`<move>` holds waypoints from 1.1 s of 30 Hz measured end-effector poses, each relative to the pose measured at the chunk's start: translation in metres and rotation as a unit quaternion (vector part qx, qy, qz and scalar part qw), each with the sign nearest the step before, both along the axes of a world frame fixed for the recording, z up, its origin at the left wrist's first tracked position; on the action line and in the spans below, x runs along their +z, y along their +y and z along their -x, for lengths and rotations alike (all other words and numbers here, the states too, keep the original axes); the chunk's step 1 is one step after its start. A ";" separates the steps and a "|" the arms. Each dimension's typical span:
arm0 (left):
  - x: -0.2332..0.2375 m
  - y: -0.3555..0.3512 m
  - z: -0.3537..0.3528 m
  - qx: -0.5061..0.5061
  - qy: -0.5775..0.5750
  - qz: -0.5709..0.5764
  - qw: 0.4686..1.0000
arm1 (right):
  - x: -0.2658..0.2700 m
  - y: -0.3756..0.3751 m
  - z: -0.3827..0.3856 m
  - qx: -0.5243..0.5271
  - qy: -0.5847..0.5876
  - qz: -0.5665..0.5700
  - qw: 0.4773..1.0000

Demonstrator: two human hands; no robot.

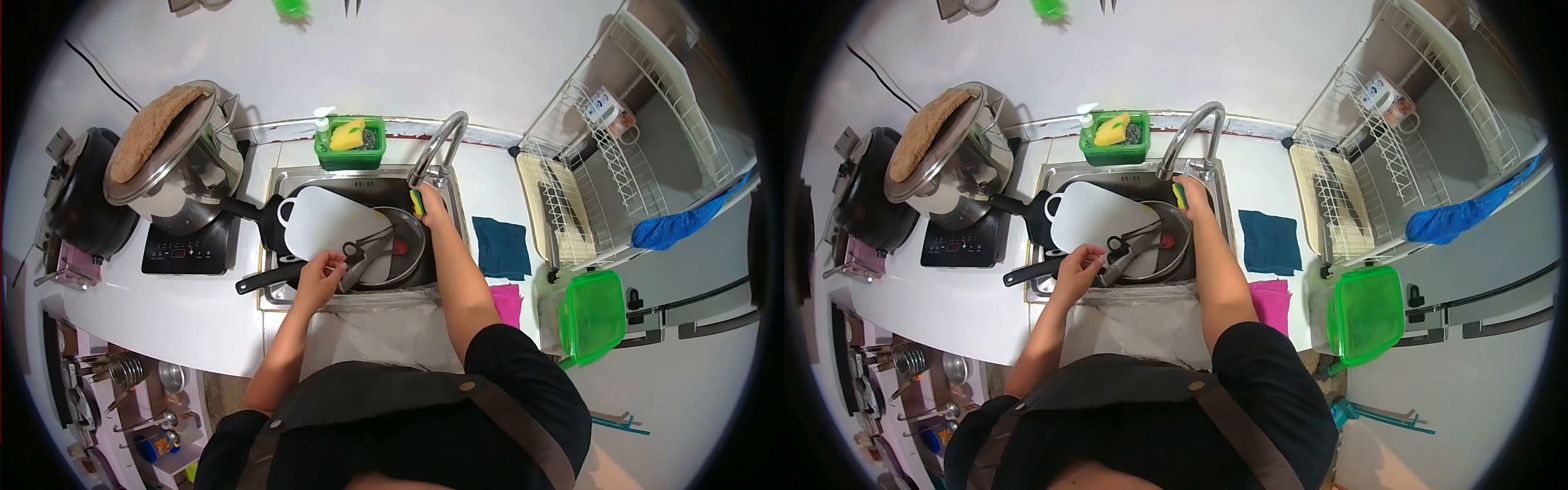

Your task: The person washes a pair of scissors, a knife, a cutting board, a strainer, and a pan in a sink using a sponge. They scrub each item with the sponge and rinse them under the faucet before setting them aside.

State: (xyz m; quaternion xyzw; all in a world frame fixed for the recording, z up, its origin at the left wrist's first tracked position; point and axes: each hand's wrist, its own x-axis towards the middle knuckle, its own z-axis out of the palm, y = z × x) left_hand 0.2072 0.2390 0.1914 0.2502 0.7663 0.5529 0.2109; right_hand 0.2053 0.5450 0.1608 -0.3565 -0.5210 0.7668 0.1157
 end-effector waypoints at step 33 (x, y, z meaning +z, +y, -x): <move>-0.043 0.063 0.017 -0.136 0.201 0.414 0.877 | 0.012 -0.045 -0.034 -0.001 0.174 0.253 0.952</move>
